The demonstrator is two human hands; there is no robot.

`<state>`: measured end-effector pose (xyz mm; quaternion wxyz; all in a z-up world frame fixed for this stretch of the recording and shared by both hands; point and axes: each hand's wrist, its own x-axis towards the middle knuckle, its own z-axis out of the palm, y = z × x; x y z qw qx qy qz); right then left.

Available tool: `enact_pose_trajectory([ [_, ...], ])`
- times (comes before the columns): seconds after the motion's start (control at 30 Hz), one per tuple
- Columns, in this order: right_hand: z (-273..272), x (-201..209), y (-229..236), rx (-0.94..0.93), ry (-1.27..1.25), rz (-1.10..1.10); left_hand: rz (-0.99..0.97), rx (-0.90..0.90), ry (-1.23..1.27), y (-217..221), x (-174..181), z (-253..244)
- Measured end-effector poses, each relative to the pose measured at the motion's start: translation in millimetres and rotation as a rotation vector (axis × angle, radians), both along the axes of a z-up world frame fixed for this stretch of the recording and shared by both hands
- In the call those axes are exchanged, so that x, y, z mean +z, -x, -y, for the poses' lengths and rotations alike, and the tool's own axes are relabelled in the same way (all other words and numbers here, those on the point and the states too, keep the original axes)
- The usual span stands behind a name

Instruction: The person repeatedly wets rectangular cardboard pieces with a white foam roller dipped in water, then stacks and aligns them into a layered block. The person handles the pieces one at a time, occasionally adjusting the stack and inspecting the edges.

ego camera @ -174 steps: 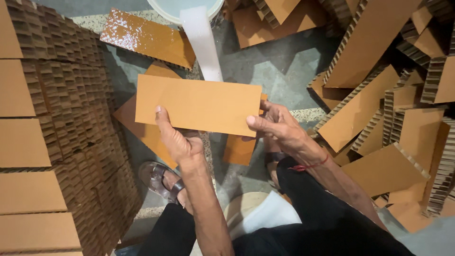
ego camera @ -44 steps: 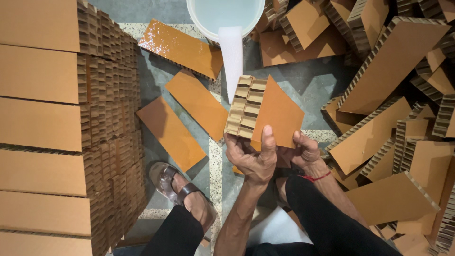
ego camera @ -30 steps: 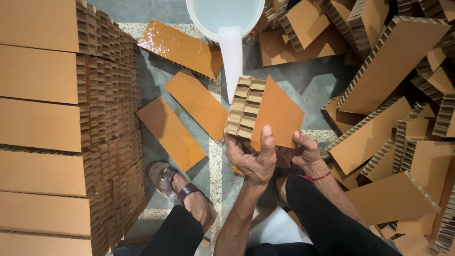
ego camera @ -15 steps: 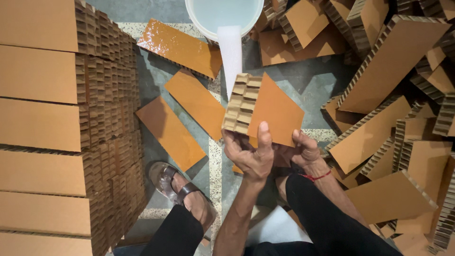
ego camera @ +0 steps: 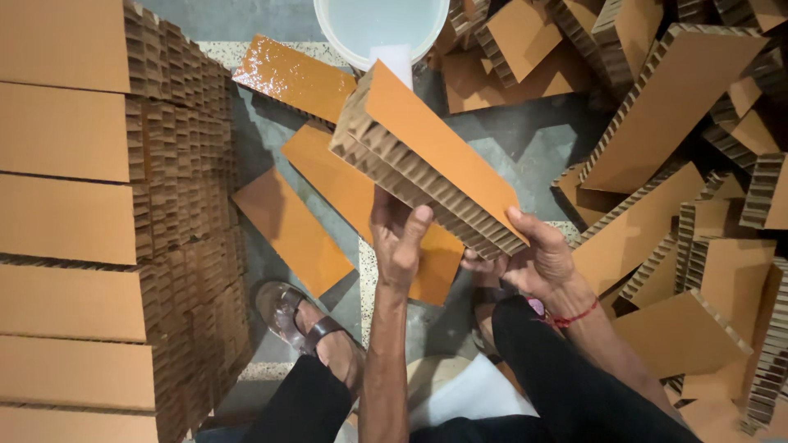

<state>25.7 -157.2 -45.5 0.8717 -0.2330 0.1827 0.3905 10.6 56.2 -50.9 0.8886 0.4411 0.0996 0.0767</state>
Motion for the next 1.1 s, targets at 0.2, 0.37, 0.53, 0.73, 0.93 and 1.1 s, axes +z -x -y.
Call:
enact_pose_trajectory([
  [0.2, -0.7, 15.8, 0.6, 0.121, -0.137, 0.033, -0.039, 0.16, -0.011, -10.9, 14.6, -1.3],
  [0.37, -5.1, 19.9, 2.6, 0.106, 0.208, 0.208, -0.146, 0.206, -0.058, -15.0, 27.2, -6.2],
  [0.53, -3.6, 28.1, -3.3, 0.091, 0.715, 0.662, -0.277, 0.166, -0.024, -15.9, 39.9, -10.2],
  [0.73, -3.7, 36.8, -14.2, 0.233, 0.697, 0.748, -0.345, 0.122, -0.022, -15.0, 46.3, -7.5],
  [0.93, -9.9, 39.5, -16.4, 0.242, 0.764, 0.632, -0.319, 0.12, 0.007, -16.8, 45.4, -4.6],
  [1.1, -7.5, 37.2, -15.5, 0.239, 0.763, 0.674, -0.282, 0.12, 0.006, -17.5, 45.0, -2.3],
])
